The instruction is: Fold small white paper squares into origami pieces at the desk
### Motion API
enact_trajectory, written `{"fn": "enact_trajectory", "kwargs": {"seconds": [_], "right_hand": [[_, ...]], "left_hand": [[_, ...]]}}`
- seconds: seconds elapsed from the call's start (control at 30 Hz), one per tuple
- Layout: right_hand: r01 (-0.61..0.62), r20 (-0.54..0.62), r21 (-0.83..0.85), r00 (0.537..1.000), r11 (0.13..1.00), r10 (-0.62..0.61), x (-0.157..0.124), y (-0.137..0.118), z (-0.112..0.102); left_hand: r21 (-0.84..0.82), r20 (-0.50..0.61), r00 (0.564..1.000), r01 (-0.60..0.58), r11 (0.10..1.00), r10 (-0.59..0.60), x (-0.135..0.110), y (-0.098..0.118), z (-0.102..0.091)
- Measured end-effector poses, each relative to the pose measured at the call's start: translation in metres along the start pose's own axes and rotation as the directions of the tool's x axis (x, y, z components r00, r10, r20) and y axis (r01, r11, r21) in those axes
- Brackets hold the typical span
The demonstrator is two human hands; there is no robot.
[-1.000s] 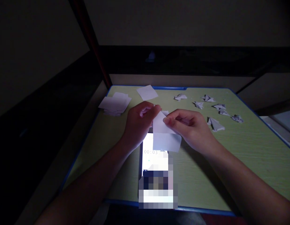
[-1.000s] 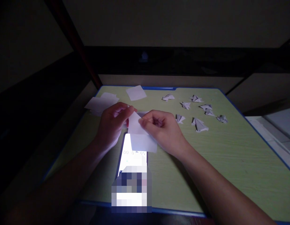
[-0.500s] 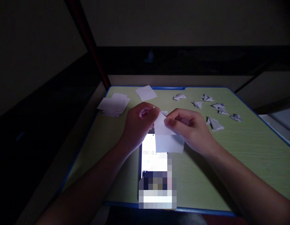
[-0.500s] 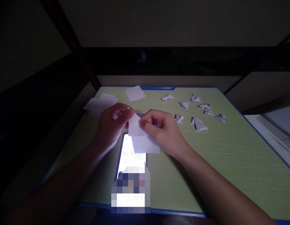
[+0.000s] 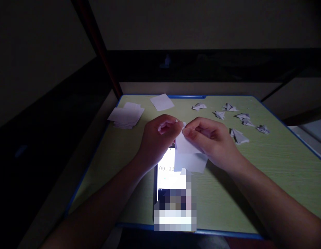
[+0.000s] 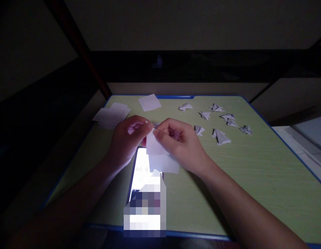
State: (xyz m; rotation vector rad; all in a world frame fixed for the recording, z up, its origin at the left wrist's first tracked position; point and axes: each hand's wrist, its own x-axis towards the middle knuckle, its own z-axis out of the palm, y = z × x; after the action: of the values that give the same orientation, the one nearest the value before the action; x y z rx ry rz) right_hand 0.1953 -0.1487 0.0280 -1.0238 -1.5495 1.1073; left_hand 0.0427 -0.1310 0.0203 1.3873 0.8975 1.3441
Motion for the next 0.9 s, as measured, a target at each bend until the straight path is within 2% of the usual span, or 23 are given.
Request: {"fn": "enact_trajectory", "kwargs": {"seconds": [0.17, 0.37, 0.57, 0.77, 0.9], "right_hand": [[0.001, -0.021, -0.001, 1.0, 1.0, -0.001, 0.0005, -0.0013, 0.0005], [-0.043, -0.046, 0.045, 0.998, 0.998, 0.046, 0.0016, -0.003, 0.0001], [-0.07, -0.019, 0.108, 0.997, 0.992, 0.073, 0.0018, -0.0052, -0.0007], [-0.127, 0.034, 0.159, 0.992, 0.979, 0.124, 0.0002, -0.0071, -0.0018], [-0.164, 0.025, 0.137, 0.987, 0.977, 0.162, -0.0003, -0.01, -0.002]], "left_hand": [[0.016, 0.034, 0.998, 0.051, 0.999, -0.052, -0.0014, -0.0007, 0.0012], [0.006, 0.039, 0.999, -0.038, 0.999, 0.037, -0.0014, -0.0022, 0.0004], [-0.013, 0.067, 0.997, -0.046, 0.999, 0.047, -0.0015, -0.0007, 0.0], [-0.073, 0.109, 0.993, 0.047, 0.996, -0.039, -0.0035, 0.0031, 0.0002], [-0.134, 0.12, 0.991, 0.075, 0.988, -0.059, -0.0036, 0.002, 0.0014]]}}
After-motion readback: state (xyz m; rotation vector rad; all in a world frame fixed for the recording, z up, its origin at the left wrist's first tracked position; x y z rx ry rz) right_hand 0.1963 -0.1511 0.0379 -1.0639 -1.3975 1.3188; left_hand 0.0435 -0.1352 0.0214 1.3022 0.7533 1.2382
